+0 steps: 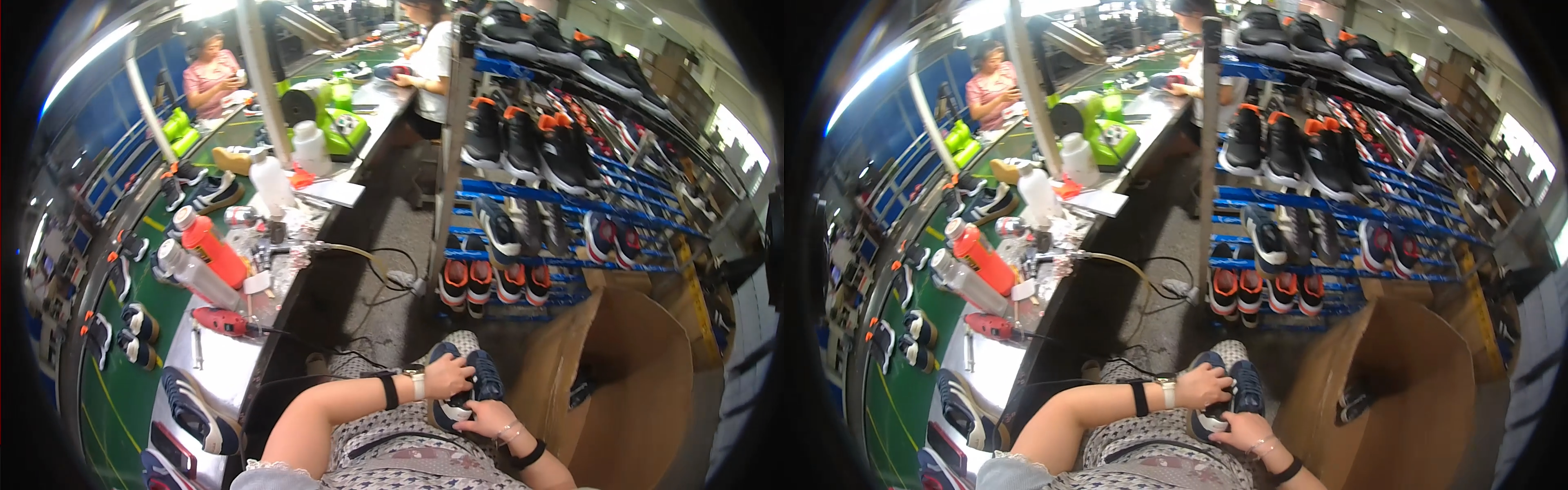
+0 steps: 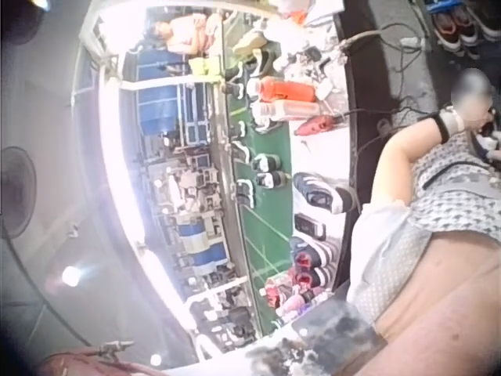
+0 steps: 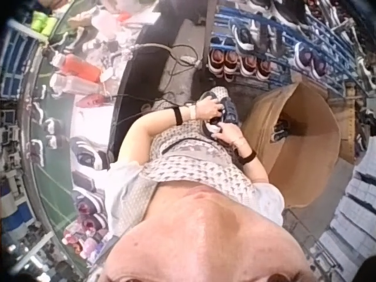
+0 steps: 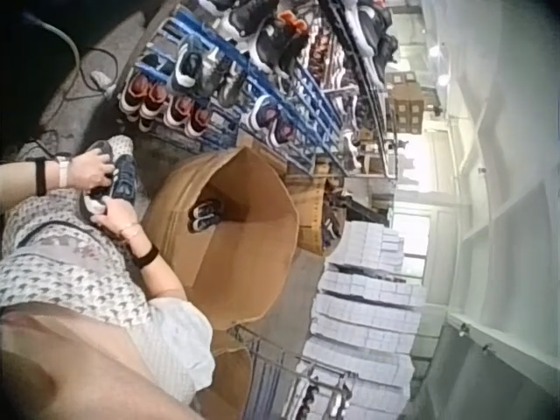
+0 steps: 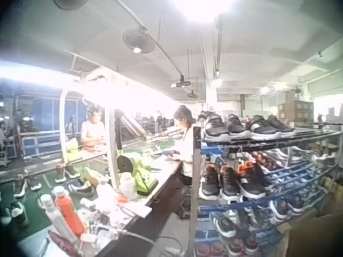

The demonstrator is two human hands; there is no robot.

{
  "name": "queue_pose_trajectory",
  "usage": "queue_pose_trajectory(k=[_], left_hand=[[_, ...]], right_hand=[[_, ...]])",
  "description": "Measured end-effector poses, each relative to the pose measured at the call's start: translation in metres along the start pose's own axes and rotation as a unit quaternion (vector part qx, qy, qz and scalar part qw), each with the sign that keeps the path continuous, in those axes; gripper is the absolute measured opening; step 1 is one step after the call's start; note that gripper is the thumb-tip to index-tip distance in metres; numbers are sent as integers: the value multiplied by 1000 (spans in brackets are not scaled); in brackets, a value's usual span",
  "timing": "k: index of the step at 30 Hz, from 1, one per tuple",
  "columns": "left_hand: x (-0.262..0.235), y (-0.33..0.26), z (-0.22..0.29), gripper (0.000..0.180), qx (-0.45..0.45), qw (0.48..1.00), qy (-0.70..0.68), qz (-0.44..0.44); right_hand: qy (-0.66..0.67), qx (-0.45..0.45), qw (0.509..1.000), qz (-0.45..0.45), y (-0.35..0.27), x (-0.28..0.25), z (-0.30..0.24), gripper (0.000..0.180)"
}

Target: Inspecting and organizing manufactured shoes in a factory setting.

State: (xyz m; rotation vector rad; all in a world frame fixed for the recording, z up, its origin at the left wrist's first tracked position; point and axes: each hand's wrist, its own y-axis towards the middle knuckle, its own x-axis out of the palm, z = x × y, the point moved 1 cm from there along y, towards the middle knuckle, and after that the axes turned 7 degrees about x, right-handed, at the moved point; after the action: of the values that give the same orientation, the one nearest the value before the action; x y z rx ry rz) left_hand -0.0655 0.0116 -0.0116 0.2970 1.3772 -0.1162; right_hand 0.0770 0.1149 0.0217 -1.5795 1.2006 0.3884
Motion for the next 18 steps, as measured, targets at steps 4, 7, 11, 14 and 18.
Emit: queue_pose_trajectory(k=[4, 7, 11, 14, 18], left_hand=[[-9, -11, -1, 27, -6, 994, -109, -5], [-6, -18, 8, 31, -185, 954, -215, 100], [7, -11, 16, 23, -251, 964, -80, 42], [18, -5, 11, 18, -249, 964, -67, 68], [33, -6, 2, 28, -241, 960, -129, 50]], right_hand=[[15, 1, 1000, -1, -5, 2, -2, 50], [19, 13, 1000, 3, -7, 3, -3, 50], [32, 20, 999, 14, -5, 1, -8, 51], [18, 10, 999, 24, -5, -2, -12, 46], [26, 2, 996, 83, -6, 0, -10, 41]])
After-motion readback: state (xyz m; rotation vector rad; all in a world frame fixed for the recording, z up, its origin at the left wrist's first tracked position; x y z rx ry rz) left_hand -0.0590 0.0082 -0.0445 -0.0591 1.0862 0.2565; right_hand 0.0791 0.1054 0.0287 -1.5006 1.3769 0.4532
